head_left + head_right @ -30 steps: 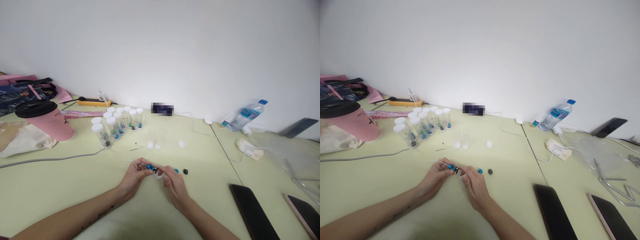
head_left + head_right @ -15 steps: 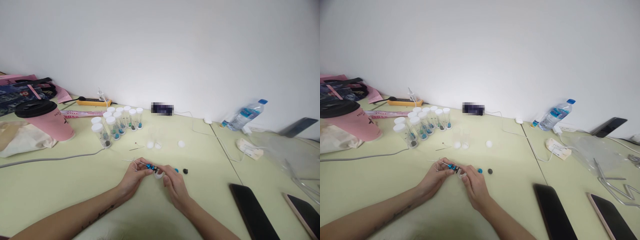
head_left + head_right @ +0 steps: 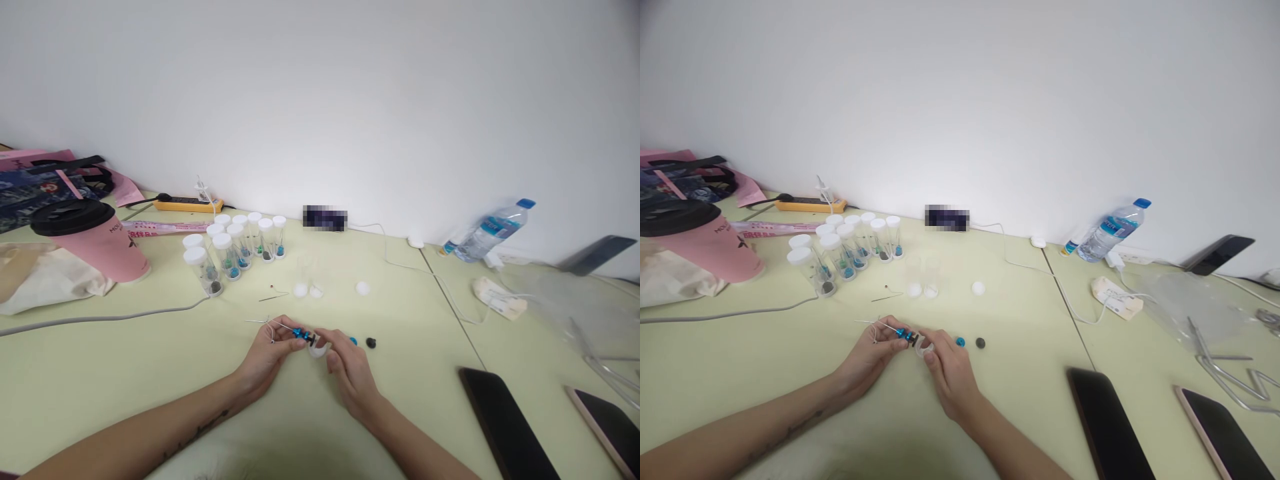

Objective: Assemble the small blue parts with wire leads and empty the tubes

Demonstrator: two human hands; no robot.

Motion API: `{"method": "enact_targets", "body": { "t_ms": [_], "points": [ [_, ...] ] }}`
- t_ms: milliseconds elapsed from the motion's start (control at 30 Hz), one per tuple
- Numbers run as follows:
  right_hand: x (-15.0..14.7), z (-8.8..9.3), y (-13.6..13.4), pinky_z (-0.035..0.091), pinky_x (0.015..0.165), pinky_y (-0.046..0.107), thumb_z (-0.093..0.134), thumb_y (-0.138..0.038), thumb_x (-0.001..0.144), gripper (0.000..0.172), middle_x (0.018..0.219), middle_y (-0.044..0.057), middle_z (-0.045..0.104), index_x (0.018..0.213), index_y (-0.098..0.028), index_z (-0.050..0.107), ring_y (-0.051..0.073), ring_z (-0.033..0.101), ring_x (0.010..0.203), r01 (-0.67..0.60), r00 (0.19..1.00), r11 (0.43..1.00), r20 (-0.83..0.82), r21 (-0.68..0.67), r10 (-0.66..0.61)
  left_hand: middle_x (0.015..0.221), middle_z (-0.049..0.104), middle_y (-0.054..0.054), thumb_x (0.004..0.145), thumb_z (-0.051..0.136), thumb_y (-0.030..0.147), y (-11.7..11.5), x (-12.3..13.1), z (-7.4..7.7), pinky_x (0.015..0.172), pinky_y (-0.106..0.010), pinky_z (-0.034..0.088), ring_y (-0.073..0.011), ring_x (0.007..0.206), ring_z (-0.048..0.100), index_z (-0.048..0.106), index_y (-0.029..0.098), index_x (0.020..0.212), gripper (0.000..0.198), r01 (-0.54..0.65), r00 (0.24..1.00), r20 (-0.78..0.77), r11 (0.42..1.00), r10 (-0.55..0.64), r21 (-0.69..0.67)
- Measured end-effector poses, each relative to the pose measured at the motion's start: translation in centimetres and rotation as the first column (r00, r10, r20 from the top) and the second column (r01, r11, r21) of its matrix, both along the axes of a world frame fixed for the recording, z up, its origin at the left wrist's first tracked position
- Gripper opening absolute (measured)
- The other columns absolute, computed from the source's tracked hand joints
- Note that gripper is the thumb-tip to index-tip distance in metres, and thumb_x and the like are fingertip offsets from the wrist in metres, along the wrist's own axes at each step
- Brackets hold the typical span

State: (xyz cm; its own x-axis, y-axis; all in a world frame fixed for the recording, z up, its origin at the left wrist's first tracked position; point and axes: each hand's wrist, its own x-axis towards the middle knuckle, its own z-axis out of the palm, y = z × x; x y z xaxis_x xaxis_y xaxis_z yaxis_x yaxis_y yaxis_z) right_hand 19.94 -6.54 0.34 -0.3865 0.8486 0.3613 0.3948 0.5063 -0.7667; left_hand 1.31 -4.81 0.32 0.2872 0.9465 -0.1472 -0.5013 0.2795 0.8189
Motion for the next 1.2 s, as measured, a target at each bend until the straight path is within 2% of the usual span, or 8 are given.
{"method": "enact_targets", "body": {
  "t_ms": [1200],
  "points": [
    [0.0,0.18,-0.04,0.045,0.078,0.03,0.028,-0.035,0.099,0.036,0.097,0.005,0.06,0.125,-0.027,0.051,0.017,0.057,0.085,-0.017,1.0,1.0,-0.004,-0.004,0.017,0.087,0.07,-0.002,0.069,0.074,0.01,0.14,0.04,-0.2,0.085,-0.028,0.045,-0.0146,0.086,0.063,0.062,0.018,0.081,0.019,-0.006,1.0,-0.001,1.0,0.006,-0.001]
  ]
}}
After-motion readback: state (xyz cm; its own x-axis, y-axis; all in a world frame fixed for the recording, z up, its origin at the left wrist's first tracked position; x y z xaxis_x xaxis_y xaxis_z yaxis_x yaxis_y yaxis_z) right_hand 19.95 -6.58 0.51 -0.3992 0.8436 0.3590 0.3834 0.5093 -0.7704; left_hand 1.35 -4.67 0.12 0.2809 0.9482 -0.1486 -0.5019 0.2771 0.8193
